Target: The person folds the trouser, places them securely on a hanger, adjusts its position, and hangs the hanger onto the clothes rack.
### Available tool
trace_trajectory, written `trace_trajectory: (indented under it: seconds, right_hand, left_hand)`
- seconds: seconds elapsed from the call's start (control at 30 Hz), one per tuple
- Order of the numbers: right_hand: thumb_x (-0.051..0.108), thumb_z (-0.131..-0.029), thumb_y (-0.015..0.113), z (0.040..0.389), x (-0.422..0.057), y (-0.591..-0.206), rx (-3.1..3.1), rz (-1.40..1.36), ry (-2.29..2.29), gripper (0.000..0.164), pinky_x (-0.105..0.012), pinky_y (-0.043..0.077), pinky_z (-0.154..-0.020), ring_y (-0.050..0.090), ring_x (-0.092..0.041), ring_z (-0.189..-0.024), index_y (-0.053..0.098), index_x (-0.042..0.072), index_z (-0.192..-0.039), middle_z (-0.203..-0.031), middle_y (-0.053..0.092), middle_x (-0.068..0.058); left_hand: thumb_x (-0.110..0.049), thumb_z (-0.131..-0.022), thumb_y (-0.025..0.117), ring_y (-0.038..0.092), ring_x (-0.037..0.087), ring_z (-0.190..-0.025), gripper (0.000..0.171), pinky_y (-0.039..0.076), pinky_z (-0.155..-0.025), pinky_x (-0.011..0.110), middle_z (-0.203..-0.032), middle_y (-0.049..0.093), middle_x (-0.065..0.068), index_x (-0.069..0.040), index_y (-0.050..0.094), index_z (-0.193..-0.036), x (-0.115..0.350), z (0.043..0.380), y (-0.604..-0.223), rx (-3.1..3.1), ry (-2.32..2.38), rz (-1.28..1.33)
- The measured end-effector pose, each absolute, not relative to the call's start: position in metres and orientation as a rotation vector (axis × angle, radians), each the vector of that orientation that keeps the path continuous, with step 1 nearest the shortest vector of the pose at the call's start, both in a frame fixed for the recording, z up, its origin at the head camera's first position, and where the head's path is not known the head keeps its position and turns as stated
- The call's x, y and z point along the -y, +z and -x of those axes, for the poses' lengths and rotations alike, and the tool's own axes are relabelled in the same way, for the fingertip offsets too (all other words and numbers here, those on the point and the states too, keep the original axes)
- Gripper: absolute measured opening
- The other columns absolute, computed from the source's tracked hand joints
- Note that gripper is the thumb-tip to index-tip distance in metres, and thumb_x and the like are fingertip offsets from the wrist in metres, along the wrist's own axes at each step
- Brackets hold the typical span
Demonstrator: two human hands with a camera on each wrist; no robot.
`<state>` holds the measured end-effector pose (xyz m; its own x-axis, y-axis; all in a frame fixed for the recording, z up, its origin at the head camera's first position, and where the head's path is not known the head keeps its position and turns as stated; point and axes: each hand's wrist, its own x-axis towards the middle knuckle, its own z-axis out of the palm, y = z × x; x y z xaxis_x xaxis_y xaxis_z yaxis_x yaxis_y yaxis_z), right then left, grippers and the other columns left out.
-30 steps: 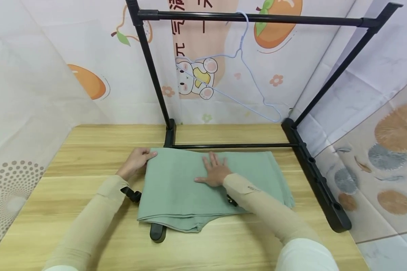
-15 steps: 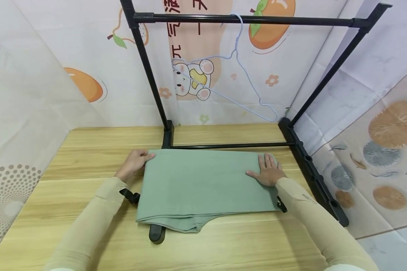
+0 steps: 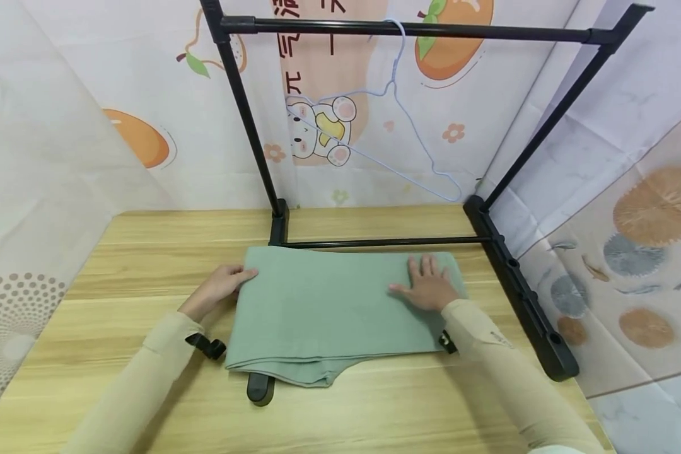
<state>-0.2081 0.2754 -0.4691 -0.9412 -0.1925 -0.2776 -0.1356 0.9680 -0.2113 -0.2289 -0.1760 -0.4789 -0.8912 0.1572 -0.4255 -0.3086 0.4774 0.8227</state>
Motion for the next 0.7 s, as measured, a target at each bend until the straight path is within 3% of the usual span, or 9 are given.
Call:
trace_trajectory:
  seconds: [0.23,0.4,0.53,0.7]
  right_hand:
    - [0.063,-0.094,0.044,0.180,-0.169,-0.463,-2.818,0.376,-0.386,0.091,-0.072,0.004,-0.113,-0.002,-0.046,-0.148,0.009,0.007,-0.157,-0.160,-0.001,-0.027]
    - [0.068,-0.094,0.039,0.156,-0.111,-0.466,-2.740,0.458,-0.356,0.089,-0.070,0.008,-0.115,-0.002,-0.040,-0.150,0.007,0.015,-0.158,-0.162,-0.005,-0.020]
    - [0.069,-0.095,0.034,0.148,-0.086,-0.472,-2.686,0.473,-0.327,0.085,-0.069,0.010,-0.115,-0.001,-0.038,-0.151,0.009,0.018,-0.158,-0.164,-0.003,-0.018]
    - [0.072,-0.093,0.033,0.143,-0.086,-0.486,-2.704,0.485,-0.233,0.087,-0.072,0.009,-0.113,-0.002,-0.037,-0.152,0.008,0.020,-0.158,-0.164,-0.004,-0.018]
  left_hand:
    - [-0.035,-0.099,0.055,0.059,0.012,-0.078,0.050,0.052,-0.070,0.026,-0.091,0.065,0.002,0.006,0.055,-0.128,0.186,0.187,-0.474,-2.161,1.507,0.189]
    - [-0.033,-0.098,0.058,0.060,0.010,-0.066,0.045,0.053,-0.060,0.025,-0.078,0.067,0.001,0.008,0.062,-0.115,0.184,0.163,-0.477,-2.110,1.440,0.046]
    - [-0.032,-0.098,0.057,0.050,0.006,-0.049,0.038,0.046,-0.049,0.022,-0.060,0.059,-0.004,0.005,0.067,-0.094,0.182,0.151,-0.477,-2.114,1.377,-0.072]
    - [-0.031,-0.099,0.057,0.046,0.006,-0.047,0.037,0.043,-0.049,0.022,-0.058,0.058,-0.005,0.003,0.068,-0.092,0.180,0.147,-0.477,-2.144,1.372,-0.066]
